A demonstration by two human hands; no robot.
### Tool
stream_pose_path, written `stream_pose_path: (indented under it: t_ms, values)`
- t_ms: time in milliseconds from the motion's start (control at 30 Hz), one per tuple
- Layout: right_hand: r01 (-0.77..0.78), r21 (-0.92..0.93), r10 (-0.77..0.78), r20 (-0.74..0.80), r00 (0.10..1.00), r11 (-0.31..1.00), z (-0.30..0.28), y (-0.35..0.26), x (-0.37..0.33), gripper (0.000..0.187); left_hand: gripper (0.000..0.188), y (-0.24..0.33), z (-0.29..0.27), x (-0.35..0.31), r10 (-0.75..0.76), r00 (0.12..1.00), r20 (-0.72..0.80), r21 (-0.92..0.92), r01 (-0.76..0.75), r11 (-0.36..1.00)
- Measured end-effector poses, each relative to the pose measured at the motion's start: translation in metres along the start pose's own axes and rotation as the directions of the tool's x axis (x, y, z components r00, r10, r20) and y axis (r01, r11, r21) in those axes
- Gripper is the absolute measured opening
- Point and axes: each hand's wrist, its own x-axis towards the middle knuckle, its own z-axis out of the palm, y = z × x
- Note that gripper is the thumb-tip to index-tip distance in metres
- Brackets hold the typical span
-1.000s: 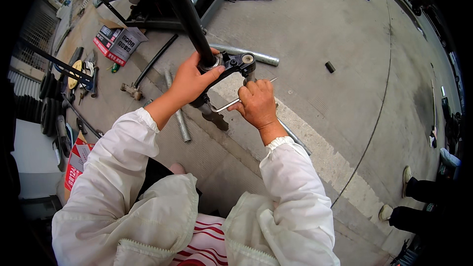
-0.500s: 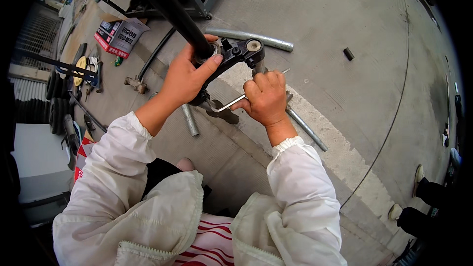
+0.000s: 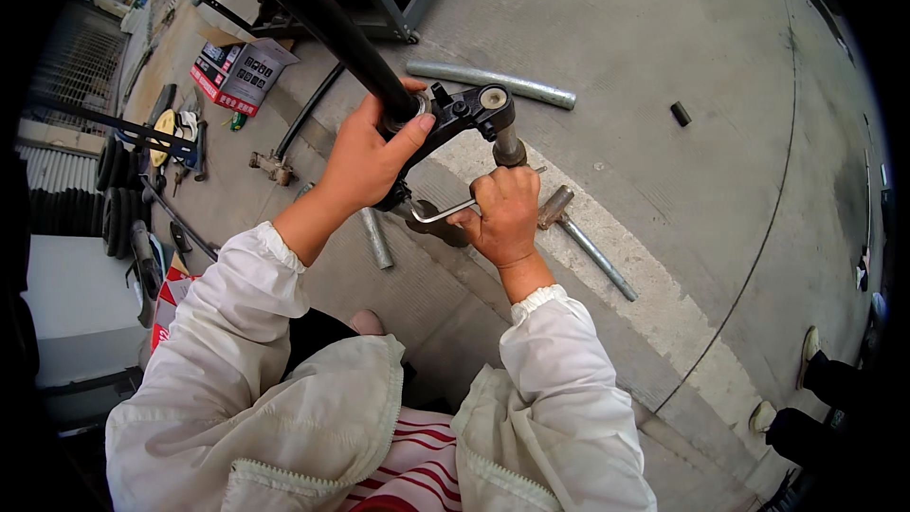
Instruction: The person sits on the ground and uses an Allen key to tighten bolts on a metal pole assembly. They repeatedly adjust the tool and reposition the pole to secure the joints.
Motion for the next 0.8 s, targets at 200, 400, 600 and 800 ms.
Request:
stream_pose_path:
  t_ms: [200,400,600,800]
  values:
    - [-0.096,0.065,0.097,-0.019,0.995,0.993,-0.033,-0.022,0.009,0.053,0.045,0.000,0.003,-0.008,0.059,0.998,-0.028,0.049,-0.057,0.997]
    - [-0.539,0.781,0.906,0.416,0.071,-0.317,-0.023,-0.024,0.029,0.039,0.045,0.005,0.008,-0.014,0.087,0.995,-0.043,0.079,-0.083,0.993]
    - [-0.315,0.856,0.876,0.466,0.128,-0.410,-0.028,-0.021,0.039,0.020,0.045,0.009,0.009,-0.018,0.106,0.993,-0.044,0.079,-0.102,0.992]
    - [-0.300,0.813,0.830,0.548,0.106,-0.499,-0.023,-0.007,0.044,0.019,0.046,0.015,0.014,-0.026,0.139,0.990,-0.034,0.106,-0.135,0.985]
